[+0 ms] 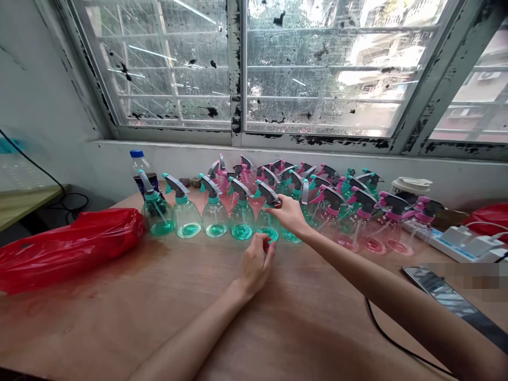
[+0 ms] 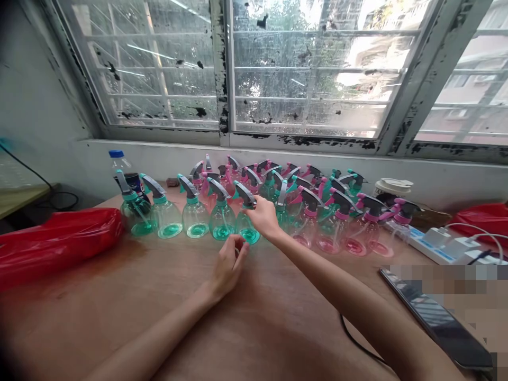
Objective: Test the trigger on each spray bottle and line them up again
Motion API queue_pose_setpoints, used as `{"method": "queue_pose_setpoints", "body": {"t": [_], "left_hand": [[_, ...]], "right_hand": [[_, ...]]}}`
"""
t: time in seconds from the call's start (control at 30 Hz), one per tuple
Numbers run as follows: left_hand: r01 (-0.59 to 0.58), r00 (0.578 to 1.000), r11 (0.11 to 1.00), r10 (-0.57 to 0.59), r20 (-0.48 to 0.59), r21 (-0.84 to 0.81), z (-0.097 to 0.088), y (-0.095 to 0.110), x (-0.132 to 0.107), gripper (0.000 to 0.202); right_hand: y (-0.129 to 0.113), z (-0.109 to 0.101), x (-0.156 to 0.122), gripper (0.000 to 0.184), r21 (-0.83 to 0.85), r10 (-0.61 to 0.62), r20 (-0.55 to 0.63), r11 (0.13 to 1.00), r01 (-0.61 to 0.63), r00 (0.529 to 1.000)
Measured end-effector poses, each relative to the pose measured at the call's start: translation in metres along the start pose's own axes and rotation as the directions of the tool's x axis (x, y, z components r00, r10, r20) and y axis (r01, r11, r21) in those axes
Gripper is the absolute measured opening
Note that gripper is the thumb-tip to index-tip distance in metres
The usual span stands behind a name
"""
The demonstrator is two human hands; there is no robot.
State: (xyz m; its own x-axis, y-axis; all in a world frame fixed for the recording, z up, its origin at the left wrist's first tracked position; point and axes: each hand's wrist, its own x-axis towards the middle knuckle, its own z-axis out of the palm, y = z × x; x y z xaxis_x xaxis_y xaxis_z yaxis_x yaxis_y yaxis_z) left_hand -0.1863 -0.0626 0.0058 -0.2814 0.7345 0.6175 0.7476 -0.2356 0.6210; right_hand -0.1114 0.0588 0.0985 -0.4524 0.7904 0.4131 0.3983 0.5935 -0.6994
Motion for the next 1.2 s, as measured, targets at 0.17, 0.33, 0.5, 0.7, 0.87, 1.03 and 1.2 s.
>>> {"method": "queue_pose_setpoints", "body": {"t": [0.17, 0.33, 0.5, 0.7, 0.87, 1.03, 1.2], "left_hand": [[0.015, 0.999, 1.0, -0.015, 0.035, 0.004, 0.0, -0.002, 0.0, 0.012], [0.03, 0.998, 1.0, -0.029, 0.06, -0.001, 0.001, -0.003, 0.0, 0.012], [0.044, 0.996, 0.999, -0.045, 0.08, 0.005, 0.002, -0.005, 0.001, 0.014], [0.048, 0.994, 0.999, -0.048, 0.1, 0.008, 0.003, -0.005, 0.0, 0.014], [0.056, 0.991, 0.998, -0.057, 0.118, 0.012, 0.004, -0.005, 0.0, 0.012], [0.064, 0.988, 0.998, -0.067, 0.14, 0.026, 0.003, -0.001, 0.0, 0.015], [0.076, 0.986, 0.997, -0.08, 0.144, 0.032, 0.002, 0.002, 0.001, 0.017]], "right_hand": [[0.005, 0.005, 0.011, 0.021, -0.04, 0.043, -0.016, 0.998, -0.043, 0.999], [0.003, 0.002, 0.012, 0.037, -0.053, 0.076, -0.02, 0.996, -0.077, 0.997], [-0.006, -0.009, -0.002, 0.058, -0.064, 0.07, -0.013, 0.995, -0.07, 0.997], [-0.001, -0.039, -0.042, 0.061, -0.045, 0.014, 0.008, 0.999, -0.014, 1.0], [0.027, -0.069, -0.063, 0.024, -0.051, 0.085, 0.029, 0.995, -0.084, 0.996], [0.047, -0.072, -0.057, 0.026, -0.166, 0.125, -0.075, 0.977, -0.136, 0.989], [0.048, -0.06, -0.041, 0.053, -0.257, 0.149, -0.148, 0.949, -0.183, 0.978]]}}
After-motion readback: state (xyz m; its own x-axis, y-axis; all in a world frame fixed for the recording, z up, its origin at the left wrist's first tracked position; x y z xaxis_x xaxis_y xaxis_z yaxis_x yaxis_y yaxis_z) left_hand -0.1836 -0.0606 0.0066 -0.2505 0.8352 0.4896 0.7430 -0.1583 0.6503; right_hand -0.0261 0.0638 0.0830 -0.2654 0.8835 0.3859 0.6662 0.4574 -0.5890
